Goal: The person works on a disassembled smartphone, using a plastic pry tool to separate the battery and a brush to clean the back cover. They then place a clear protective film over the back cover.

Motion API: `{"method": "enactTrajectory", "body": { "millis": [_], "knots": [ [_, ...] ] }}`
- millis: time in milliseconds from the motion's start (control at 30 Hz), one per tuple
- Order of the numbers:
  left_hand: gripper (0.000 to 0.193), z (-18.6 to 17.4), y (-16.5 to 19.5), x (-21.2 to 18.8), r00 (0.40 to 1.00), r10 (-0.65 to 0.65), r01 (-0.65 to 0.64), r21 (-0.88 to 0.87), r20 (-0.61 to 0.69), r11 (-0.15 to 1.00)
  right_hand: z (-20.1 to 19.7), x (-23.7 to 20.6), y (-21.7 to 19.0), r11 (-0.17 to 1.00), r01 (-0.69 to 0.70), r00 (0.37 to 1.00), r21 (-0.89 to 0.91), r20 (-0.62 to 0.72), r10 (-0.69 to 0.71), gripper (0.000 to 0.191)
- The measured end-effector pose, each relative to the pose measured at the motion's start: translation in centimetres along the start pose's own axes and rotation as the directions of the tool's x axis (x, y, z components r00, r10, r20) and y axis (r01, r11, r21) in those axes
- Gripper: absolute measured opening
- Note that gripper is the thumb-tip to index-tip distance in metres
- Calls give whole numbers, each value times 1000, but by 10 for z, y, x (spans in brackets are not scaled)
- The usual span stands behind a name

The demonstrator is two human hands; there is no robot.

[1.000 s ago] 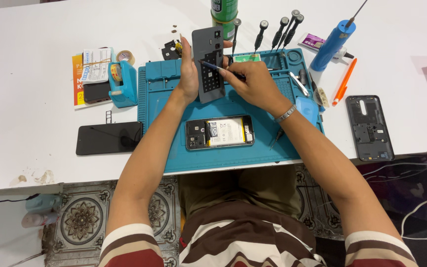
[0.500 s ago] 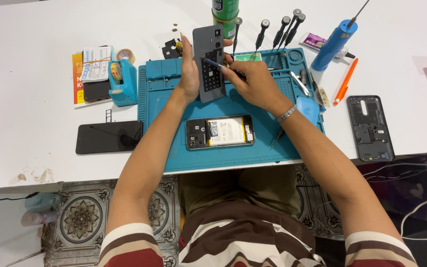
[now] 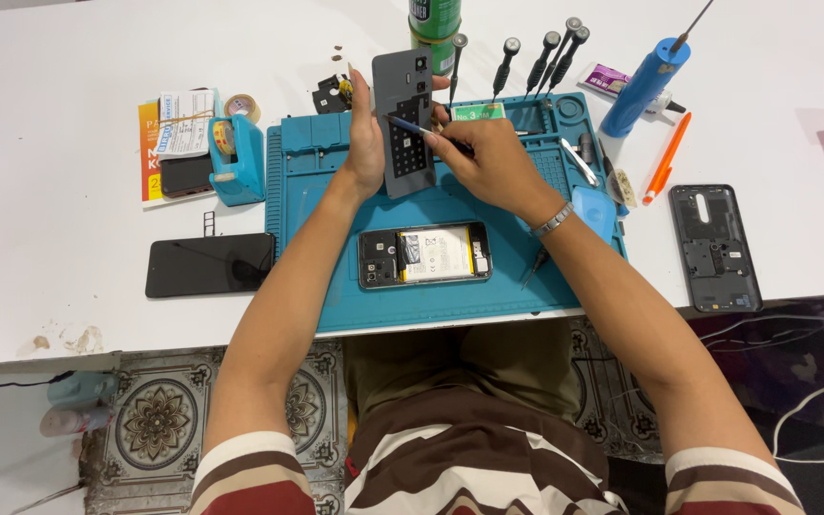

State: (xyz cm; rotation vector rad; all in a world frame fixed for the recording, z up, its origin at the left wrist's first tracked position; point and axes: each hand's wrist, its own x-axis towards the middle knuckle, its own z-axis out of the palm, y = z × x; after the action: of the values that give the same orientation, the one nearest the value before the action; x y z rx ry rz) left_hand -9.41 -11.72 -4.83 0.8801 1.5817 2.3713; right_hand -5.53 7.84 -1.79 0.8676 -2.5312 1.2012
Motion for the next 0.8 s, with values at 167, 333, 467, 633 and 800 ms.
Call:
{"method": "enactTrajectory", "body": {
  "millis": [167, 333, 467, 633, 800],
  "knots": [
    [103, 1, 2, -1, 1000, -22, 22, -32, -10, 999, 0, 1, 0, 1000, 9, 1000, 13, 4, -9, 35],
    [104, 0, 1, -1, 999, -24, 23, -33, -21, 999, 0, 1, 0, 1000, -4, 1000, 8, -2, 4, 36],
    [105, 0, 0, 0, 1000, -10, 10, -38, 10, 999, -2, 1, -1, 999, -37, 999, -5, 17, 37, 38],
    [104, -1, 0, -1, 1000, -16, 16, -33, 4, 999, -3, 1, -3, 1000, -24, 1000, 0, 12, 24, 38],
    [104, 0, 1, -1, 1000, 5, -5, 6, -9, 1000, -2, 0, -4, 1000, -26, 1000, 8, 11, 26, 38]
  ]
}}
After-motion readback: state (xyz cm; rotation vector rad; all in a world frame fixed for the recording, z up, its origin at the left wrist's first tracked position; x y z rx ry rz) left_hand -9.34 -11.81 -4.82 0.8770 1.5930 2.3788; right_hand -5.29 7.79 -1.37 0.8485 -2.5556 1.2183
